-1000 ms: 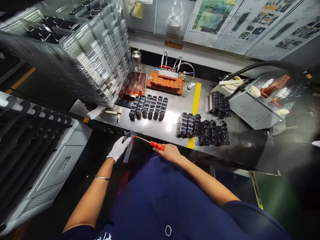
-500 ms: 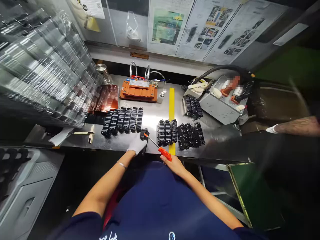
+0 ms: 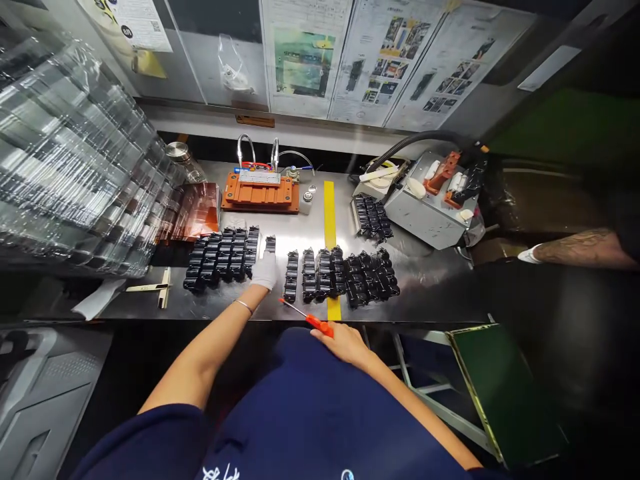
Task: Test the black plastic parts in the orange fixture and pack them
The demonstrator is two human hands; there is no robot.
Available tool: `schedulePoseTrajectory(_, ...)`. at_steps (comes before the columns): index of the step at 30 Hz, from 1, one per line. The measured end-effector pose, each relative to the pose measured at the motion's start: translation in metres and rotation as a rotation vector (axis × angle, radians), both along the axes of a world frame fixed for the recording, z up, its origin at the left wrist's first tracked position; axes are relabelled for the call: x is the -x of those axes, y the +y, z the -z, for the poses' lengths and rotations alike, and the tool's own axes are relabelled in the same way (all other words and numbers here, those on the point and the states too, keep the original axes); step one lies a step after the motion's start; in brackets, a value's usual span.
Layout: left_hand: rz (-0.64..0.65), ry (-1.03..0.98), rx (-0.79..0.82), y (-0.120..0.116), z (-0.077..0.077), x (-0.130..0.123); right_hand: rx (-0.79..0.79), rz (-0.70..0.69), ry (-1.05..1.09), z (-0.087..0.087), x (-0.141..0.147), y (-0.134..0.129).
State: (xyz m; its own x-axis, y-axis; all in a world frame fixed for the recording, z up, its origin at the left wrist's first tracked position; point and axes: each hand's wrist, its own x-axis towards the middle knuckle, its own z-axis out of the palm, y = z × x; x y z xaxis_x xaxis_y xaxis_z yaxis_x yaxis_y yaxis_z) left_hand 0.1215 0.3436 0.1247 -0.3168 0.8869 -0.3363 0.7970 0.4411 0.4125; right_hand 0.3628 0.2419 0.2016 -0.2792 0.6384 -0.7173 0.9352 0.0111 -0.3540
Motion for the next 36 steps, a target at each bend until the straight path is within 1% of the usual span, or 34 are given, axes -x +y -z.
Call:
schedulePoseTrajectory(2,-0.058,0.004,0.034,-0.032,0.006,-0.005,0.005,-0.055,-0.035,-0.001,0.01,-0.004)
schedulePoseTrajectory(4,-0.135,0.012,0.06,-0.071,0.013,-0.006,0.006,-0.09,-0.077,-0.001,0.018,-0.008)
schedulePoseTrajectory(6,-0.211,-0.039,0.082,-0.11,0.02,0.001,-0.004,-0.111,-0.113,-0.001,0.025,-0.013)
schedulePoseTrajectory(7,-0.259,-0.118,0.088,-0.129,0.023,0.008,-0.014,-0.12,-0.128,0.0,0.029,-0.016)
schedulePoseTrajectory(9,-0.375,-0.352,0.092,-0.162,0.029,0.027,-0.036,-0.143,-0.16,0.001,0.037,-0.022)
schedulePoseTrajectory(12,-0.526,-0.66,0.092,-0.205,0.033,0.065,-0.036,-0.224,-0.176,0.003,0.051,-0.033)
schedulePoseTrajectory(15,-0.618,-0.854,0.101,-0.243,0.031,0.105,0.019,-0.382,-0.106,0.004,0.072,-0.042)
schedulePoseTrajectory(18,-0.716,-1.016,0.137,-0.275,0.027,0.138,0.103,-0.534,-0.011,0.003,0.099,-0.05)
schedulePoseTrajectory(20,-0.766,-1.076,0.164,-0.291,0.024,0.154,0.071,-0.543,0.023,0.003,0.119,-0.056)
schedulePoseTrajectory(23,-0.812,-1.105,0.149,-0.308,0.02,0.171,-0.077,-0.473,0.031,0.002,0.144,-0.066)
schedulePoseTrajectory(24,-0.822,-1.099,0.133,-0.313,0.019,0.175,-0.08,-0.491,0.031,0.001,0.15,-0.07)
schedulePoseTrajectory(26,-0.823,-1.072,0.095,-0.321,0.016,0.182,0.007,-0.603,0.044,-0.002,0.159,-0.075)
schedulePoseTrajectory(27,-0.812,-1.053,0.073,-0.324,0.015,0.185,0.052,-0.648,0.048,-0.003,0.161,-0.077)
schedulePoseTrajectory(28,-0.793,-1.031,0.047,-0.327,0.014,0.188,0.066,-0.66,0.047,-0.004,0.163,-0.077)
schedulePoseTrajectory(32,-0.711,-0.889,-0.063,-0.337,0.013,0.193,-0.064,-0.523,0.01,-0.006,0.168,-0.072)
schedulePoseTrajectory(36,-0.663,-0.732,-0.11,-0.344,0.02,0.195,-0.01,-0.517,0.019,-0.007,0.169,-0.068)
